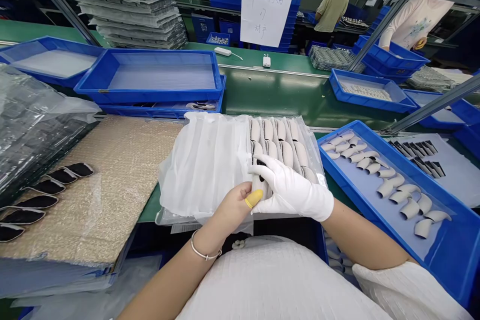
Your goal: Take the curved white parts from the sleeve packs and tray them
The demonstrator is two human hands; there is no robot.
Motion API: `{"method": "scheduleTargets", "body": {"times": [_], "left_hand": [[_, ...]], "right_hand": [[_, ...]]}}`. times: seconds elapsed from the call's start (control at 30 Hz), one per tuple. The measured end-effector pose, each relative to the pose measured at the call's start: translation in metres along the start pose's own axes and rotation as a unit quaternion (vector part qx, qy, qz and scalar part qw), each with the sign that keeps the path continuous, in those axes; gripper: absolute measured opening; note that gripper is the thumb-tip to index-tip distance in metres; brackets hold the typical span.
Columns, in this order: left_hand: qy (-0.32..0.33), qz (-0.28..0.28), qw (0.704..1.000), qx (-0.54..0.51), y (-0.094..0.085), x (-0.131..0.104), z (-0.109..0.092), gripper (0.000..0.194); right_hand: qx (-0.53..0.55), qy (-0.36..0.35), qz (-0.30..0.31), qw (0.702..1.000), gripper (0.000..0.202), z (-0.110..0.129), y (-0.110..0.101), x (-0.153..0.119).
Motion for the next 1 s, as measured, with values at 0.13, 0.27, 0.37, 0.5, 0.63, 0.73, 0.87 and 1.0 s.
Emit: {"method": "scheduleTargets", "body": {"times": [0.13,0.27,0.37,0.5,0.63,0.73,0.87,1.0], "left_hand": [[-0.022,0.012,0.988,-0.154,0.004,-0.002,0.001,0.052],[-0.062,0.038,0.955,-0.287,0.01,-0.001,0.014,0.054],[-0.07,0.051,0.94,-0.33,0.013,0.0,0.023,0.053],[-0.075,0.068,0.923,-0.371,0.014,-0.002,0.025,0.053],[-0.068,0.056,0.914,-0.396,0.012,-0.002,0.023,0.051],[-0.046,0.035,0.918,-0.392,0.012,-0.002,0.019,0.047],[-0.048,0.036,0.92,-0.387,0.015,-0.005,0.017,0.041],[-0.064,0.04,0.93,-0.36,0.015,-0.007,0.02,0.044]], "right_hand": [[0.102,0.024,-0.024,0.994,0.078,-0.002,-0.003,0.005],[0.241,-0.021,-0.059,0.969,0.078,0.0,0.002,0.006],[0.299,-0.039,-0.061,0.951,0.08,-0.001,0.012,0.003],[0.335,-0.055,-0.032,0.94,0.085,-0.003,0.021,-0.003],[0.321,-0.037,-0.022,0.946,0.084,-0.002,0.018,-0.008],[0.322,-0.007,-0.028,0.946,0.077,-0.001,0.015,-0.007],[0.381,0.057,-0.07,0.92,0.053,-0.005,0.01,0.0],[0.437,0.137,-0.147,0.877,0.04,-0.022,0.005,0.009]]}}
Point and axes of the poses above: each hand's wrist, its own x-axis towards the middle knuckle, its own y-axis out of the palm, z = x × y, the point moved 3 cm from there along x, towards the middle knuckle, and after that the axes turned 7 degrees about y, right-handed, at the moved point
